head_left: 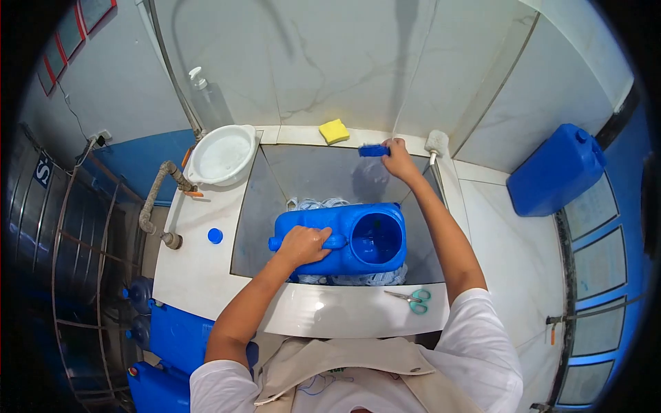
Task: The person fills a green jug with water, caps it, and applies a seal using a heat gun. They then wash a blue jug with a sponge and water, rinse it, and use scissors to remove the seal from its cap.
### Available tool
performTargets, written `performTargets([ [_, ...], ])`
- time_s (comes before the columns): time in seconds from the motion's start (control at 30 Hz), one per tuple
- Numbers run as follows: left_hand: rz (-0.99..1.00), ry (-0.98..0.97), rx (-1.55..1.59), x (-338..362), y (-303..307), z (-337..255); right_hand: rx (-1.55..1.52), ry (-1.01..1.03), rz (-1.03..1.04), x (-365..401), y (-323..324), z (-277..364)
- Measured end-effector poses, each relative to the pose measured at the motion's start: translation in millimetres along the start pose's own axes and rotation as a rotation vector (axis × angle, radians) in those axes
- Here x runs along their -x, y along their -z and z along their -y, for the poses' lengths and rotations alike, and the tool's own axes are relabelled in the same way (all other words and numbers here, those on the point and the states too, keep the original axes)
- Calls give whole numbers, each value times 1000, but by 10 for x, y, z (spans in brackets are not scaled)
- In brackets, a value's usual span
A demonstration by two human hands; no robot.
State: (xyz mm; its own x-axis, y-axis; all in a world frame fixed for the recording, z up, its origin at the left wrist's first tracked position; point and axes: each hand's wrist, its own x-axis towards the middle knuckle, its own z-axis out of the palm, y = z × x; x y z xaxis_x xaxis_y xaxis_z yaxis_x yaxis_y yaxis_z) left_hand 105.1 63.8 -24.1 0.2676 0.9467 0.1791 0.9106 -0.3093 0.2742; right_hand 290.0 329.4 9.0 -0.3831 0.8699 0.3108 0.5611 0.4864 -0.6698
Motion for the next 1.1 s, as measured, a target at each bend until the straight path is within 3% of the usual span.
performTargets([
  [0.07, -28, 44, 20, 4, 6, -27, 453, 341, 45, 128, 136, 62],
  [0.1, -25, 45, 23, 7, 4, -32, 569, 163, 63, 211, 223, 275],
  [0.13, -35, 56, 21, -5, 3, -34, 570, 159, 65, 259, 249, 323],
  [0.2, -50, 64, 17, -72, 14, -34, 744, 422, 20, 267, 275, 333],
  [0.23, -57, 60, 22, -90, 22, -36, 778, 543, 91, 246, 282, 352],
  [0.27, -63, 62, 25, -90, 27, -35, 771, 549, 92, 246, 258, 334],
  [0.33, -67, 69, 13, -100, 19, -30, 522, 307, -54, 184, 165, 316],
  [0.37, -71, 72, 10, -99, 18, -34, 348, 193, -4, 174, 117, 325],
  [0.4, -71, 74, 21, -82, 28, -48, 331, 220, 23, 147, 62, 404],
  [0.47, -69, 82, 45, -30, 38, -55, -180, -146, 441, 110, -88, 650],
  [0.53, -71, 119, 60, 25, 58, -59, -216, -172, 572, 206, -396, 1057],
  [0.6, -53, 117, 77, 56, 87, -66, -143, 447, 563, 380, -840, 1354],
  [0.63, -55, 135, 77, 66, 26, -41, -159, 479, 636, 511, -996, 1627],
  [0.7, -278, 97, 122, 57, -164, 56, -109, 629, 711, 790, -1338, 2138],
  [0.73, -652, -22, 125, 25, -205, 75, -45, 745, 711, 906, -1518, 2333],
  [0.8, -145, 124, 177, 41, -242, 145, 28, 835, 799, 1096, -1877, 2610],
  [0.87, -63, 163, 176, 27, 96, 73, -26, 994, 698, 1215, -2417, 2543],
  [0.93, 26, 164, 177, -36, 219, 66, 4, 752, 861, 1236, -2485, 2668],
  [1.0, 20, 262, 134, -90, 165, 166, -105, 668, 707, 1076, -2028, 2668],
  [1.07, -486, 91, 155, -115, -160, 390, -208, 607, 415, 749, -1700, 2304],
  [1.1, -342, 256, 215, -201, -166, 395, -270, 421, 451, 510, -1225, 2097],
])
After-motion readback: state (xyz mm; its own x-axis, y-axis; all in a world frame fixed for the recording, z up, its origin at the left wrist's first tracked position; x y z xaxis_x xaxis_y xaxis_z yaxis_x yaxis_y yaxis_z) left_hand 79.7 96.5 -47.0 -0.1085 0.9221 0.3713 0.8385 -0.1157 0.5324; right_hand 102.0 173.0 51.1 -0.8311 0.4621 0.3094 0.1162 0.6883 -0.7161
